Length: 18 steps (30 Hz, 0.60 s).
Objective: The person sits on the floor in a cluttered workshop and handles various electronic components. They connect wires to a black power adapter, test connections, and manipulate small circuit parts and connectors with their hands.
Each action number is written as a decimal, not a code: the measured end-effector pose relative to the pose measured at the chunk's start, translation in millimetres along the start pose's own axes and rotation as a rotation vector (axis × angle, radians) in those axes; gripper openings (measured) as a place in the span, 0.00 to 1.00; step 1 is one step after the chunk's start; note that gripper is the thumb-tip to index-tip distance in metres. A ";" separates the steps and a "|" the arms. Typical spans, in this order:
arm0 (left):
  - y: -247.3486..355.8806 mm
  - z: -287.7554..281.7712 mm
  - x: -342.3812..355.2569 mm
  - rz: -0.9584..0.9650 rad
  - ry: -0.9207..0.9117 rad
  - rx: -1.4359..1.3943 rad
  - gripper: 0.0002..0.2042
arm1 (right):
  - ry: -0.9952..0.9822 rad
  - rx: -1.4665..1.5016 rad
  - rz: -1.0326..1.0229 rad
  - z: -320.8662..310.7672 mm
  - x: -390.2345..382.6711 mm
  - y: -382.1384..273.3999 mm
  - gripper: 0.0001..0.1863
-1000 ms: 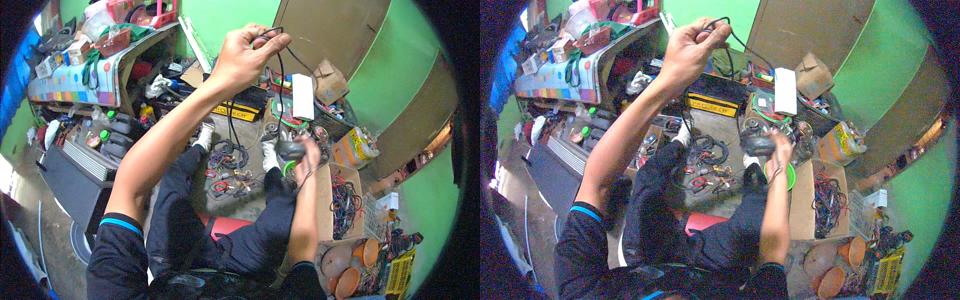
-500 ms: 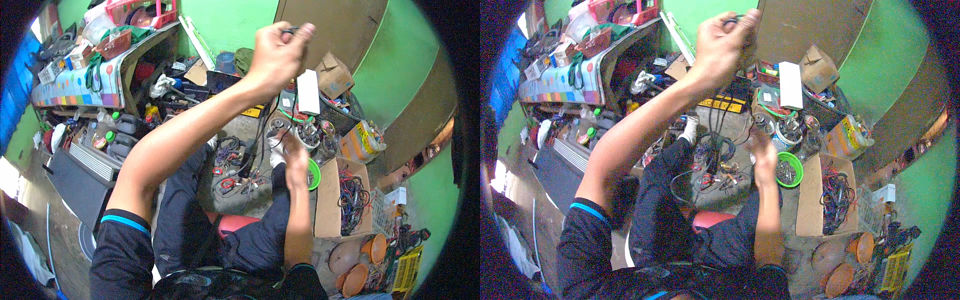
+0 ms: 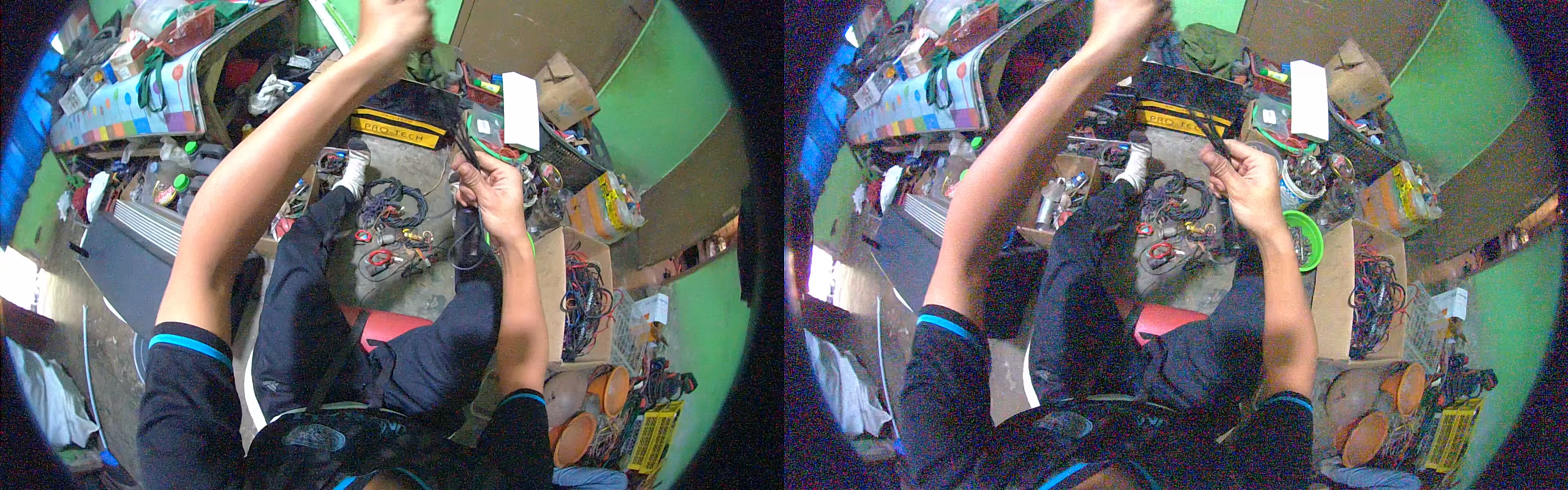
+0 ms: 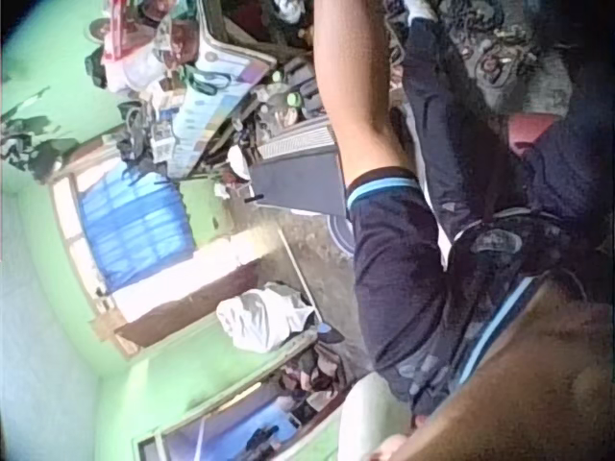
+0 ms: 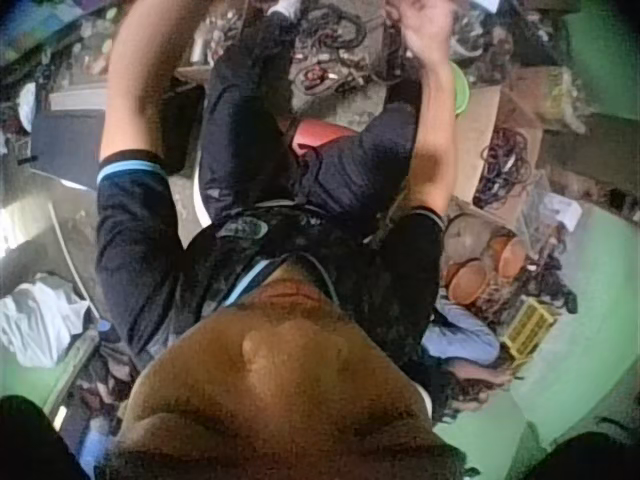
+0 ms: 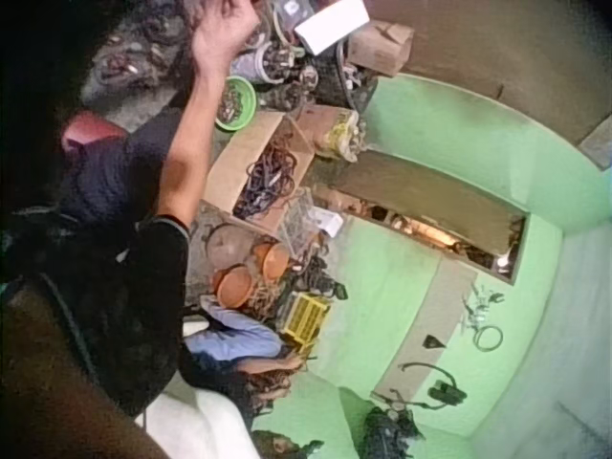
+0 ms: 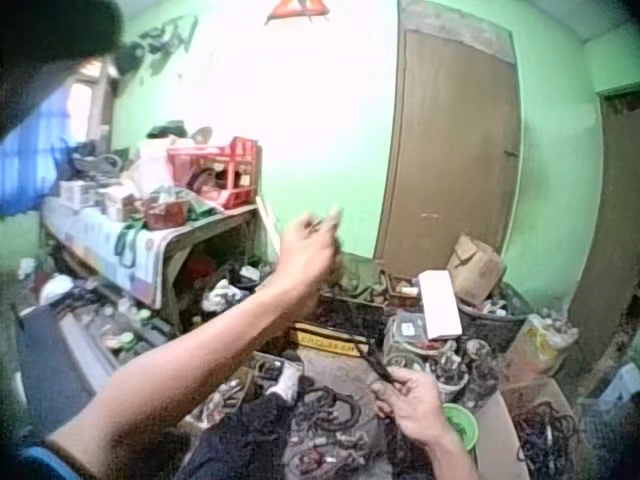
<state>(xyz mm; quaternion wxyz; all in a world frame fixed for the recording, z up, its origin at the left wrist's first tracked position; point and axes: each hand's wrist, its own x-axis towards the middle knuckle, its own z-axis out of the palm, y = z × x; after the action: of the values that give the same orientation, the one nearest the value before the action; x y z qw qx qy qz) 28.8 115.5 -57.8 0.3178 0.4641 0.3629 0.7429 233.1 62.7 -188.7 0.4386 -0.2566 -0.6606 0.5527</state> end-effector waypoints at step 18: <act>-59.9 -62.1 -122.5 0.389 -0.772 0.858 0.14 | -0.098 -0.116 0.183 -17.5 -10.3 -13.2 0.15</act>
<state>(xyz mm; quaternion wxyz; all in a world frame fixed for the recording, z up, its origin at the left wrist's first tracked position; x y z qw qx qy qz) 24.8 33.3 -183.0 0.0692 0.8444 0.3971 0.3529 255.1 59.6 -179.0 0.3379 -0.3135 -0.6857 0.5633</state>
